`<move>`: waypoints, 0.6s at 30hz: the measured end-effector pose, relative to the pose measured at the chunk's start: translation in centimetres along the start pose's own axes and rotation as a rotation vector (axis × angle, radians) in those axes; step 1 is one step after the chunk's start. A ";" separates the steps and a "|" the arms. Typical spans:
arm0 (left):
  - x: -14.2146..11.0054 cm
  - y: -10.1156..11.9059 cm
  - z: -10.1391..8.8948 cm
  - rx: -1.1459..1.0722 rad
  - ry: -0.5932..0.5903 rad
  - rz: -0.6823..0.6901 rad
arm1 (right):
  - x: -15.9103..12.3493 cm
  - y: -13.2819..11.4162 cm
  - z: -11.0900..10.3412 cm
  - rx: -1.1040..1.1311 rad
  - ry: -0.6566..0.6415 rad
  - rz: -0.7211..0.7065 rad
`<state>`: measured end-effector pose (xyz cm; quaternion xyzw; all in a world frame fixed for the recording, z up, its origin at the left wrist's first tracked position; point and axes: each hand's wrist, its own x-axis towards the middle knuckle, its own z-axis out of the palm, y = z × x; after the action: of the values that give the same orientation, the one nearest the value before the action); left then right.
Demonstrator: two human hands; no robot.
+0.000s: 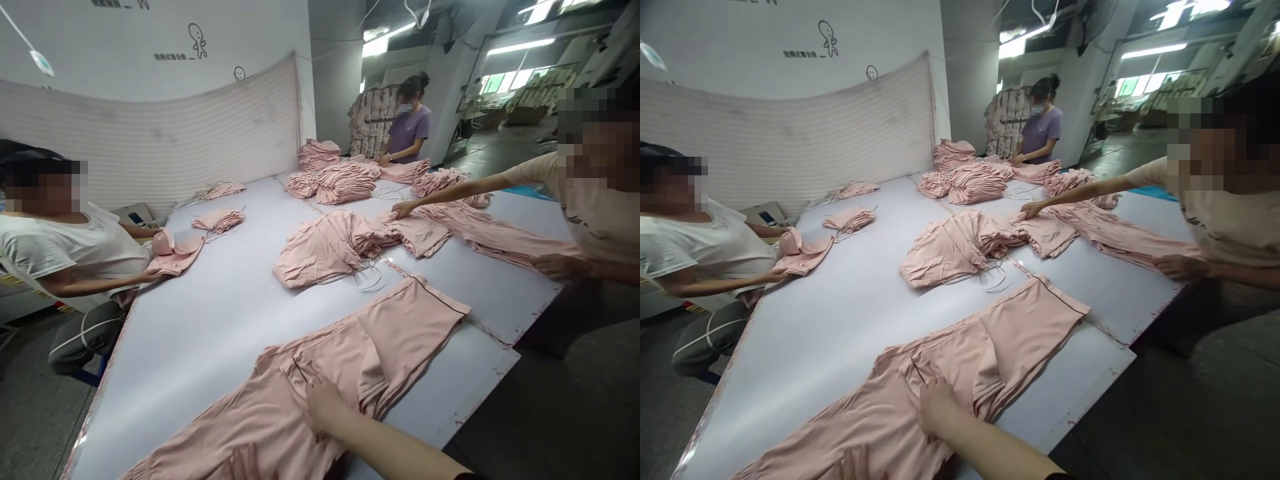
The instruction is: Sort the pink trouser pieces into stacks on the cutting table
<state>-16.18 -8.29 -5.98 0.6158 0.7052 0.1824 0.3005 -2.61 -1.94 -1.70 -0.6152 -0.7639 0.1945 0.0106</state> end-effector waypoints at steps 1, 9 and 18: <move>1.2 2.2 1.2 0.001 -0.022 0.031 | -0.1 -0.2 0.6 0.007 -0.003 0.023; 7.6 12.6 4.5 0.057 -0.130 0.171 | 0.4 2.1 -2.9 0.674 0.139 0.107; 3.3 14.0 4.5 0.029 -0.017 0.096 | -1.2 32.5 -17.5 1.040 0.528 0.311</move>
<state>-2.81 -3.07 -1.23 0.6546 0.6749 0.1810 0.2885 32.53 7.30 4.67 -0.6613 -0.4412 0.3827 0.4707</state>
